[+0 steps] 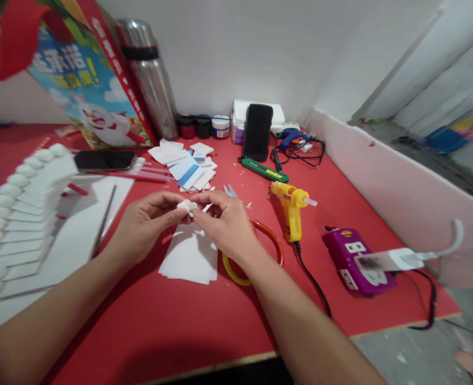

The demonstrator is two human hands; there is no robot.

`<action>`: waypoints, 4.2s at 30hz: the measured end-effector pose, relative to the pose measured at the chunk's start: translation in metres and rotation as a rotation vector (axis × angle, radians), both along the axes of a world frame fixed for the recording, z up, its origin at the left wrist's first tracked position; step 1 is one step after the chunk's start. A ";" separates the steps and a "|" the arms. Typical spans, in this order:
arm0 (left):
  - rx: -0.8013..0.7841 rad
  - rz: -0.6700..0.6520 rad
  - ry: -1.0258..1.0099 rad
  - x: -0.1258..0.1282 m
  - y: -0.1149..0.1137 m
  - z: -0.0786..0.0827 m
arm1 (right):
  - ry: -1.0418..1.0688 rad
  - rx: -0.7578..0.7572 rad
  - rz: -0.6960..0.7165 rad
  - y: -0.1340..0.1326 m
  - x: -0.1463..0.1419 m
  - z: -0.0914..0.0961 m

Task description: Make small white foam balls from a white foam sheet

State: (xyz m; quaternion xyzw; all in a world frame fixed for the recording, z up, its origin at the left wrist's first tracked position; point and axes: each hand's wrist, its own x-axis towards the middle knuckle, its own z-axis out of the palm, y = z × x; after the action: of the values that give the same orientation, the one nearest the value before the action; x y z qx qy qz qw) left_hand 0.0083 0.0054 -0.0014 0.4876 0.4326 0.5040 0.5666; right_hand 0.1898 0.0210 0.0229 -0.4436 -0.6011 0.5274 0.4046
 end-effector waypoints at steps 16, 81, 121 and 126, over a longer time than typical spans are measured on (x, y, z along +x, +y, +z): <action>-0.028 0.015 0.033 0.002 0.000 0.003 | -0.128 0.317 -0.037 -0.002 0.000 -0.002; -0.021 0.043 -0.102 0.000 0.004 -0.005 | 0.006 0.192 -0.016 -0.006 -0.003 -0.006; 0.054 0.055 0.079 0.000 0.000 0.004 | -0.270 0.636 -0.093 -0.009 -0.003 -0.011; 0.049 0.050 0.085 0.001 0.000 0.005 | -0.268 0.622 -0.088 -0.010 -0.003 -0.010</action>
State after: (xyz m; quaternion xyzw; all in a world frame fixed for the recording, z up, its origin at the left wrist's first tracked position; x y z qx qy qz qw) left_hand 0.0089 0.0058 0.0031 0.5112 0.4559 0.5073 0.5230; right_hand 0.1868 0.0114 0.0125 -0.3899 -0.7613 0.2377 0.4604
